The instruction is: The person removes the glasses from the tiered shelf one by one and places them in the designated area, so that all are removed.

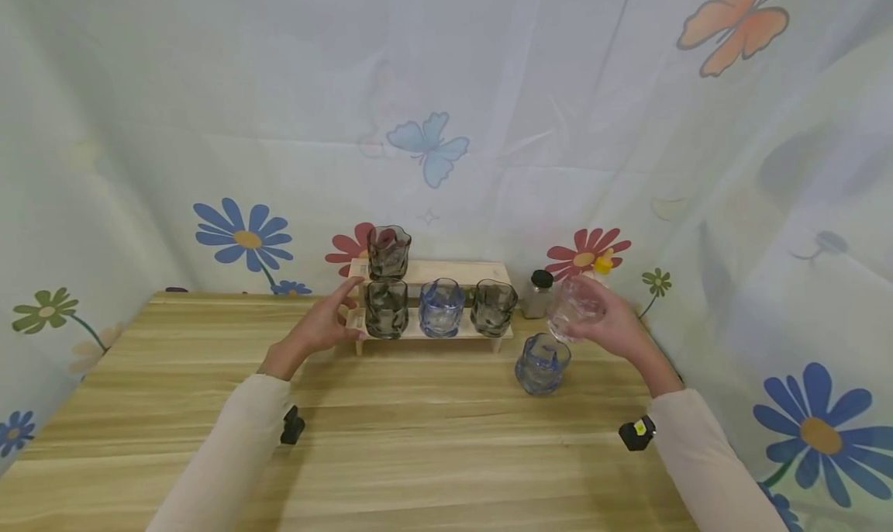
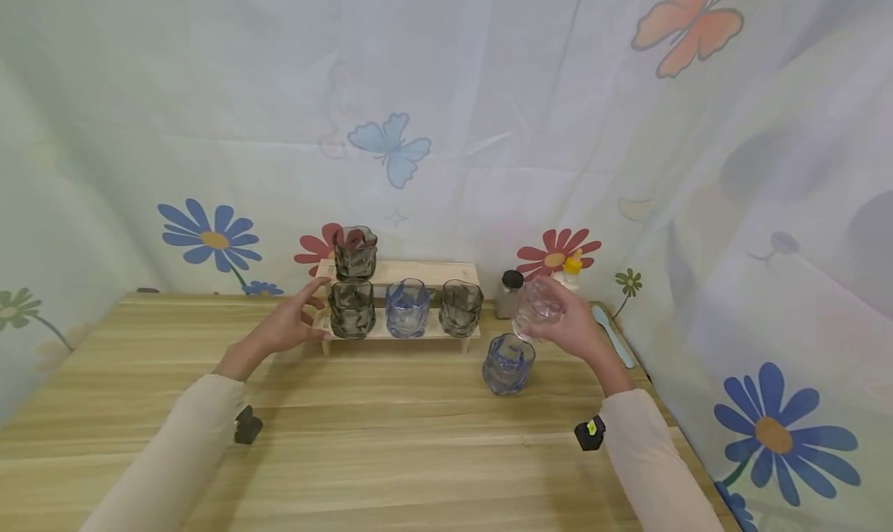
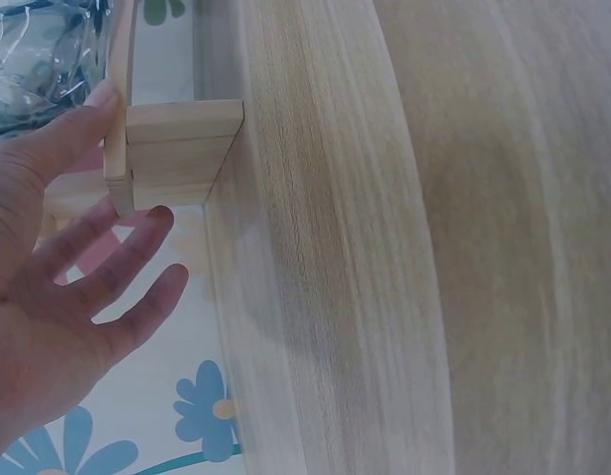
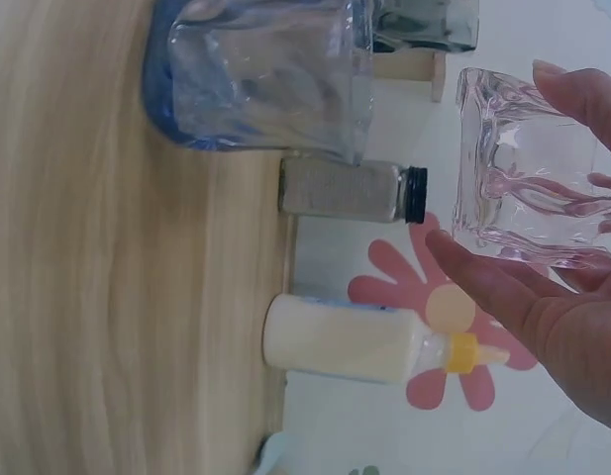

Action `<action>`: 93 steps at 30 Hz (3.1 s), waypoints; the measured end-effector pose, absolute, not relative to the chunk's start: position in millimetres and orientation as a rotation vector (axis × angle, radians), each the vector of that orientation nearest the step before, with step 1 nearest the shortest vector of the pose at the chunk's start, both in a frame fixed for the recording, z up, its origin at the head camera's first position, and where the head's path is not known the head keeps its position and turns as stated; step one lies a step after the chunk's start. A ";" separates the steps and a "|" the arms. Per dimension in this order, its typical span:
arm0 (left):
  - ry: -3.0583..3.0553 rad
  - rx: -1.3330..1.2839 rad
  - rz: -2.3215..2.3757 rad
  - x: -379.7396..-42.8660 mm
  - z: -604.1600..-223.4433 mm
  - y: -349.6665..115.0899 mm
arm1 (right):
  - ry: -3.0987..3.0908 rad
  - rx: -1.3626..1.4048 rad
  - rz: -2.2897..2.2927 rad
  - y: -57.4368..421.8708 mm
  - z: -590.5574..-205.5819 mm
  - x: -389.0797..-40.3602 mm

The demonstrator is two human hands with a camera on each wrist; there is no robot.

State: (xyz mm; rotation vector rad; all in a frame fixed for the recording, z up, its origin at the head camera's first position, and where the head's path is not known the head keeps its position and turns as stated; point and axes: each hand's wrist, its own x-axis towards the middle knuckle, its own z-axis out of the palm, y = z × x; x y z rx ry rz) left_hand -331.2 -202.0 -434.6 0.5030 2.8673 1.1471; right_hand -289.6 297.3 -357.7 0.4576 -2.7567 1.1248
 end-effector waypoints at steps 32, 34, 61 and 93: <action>2.857 0.507 1.158 -329.9 -434.5 -202.3 | -2.772 0.433 1.233 343.3 -410.4 -283.6; 2.857 0.508 1.157 -329.9 -433.8 -202.3 | -2.767 0.426 1.260 344.0 -414.7 -284.2; 2.853 0.495 1.155 -327.8 -432.5 -199.7 | -2.805 0.432 1.293 347.7 -445.9 -283.8; 2.857 0.471 1.144 -330.2 -433.9 -198.9 | -2.803 0.459 1.331 349.9 -452.1 -282.9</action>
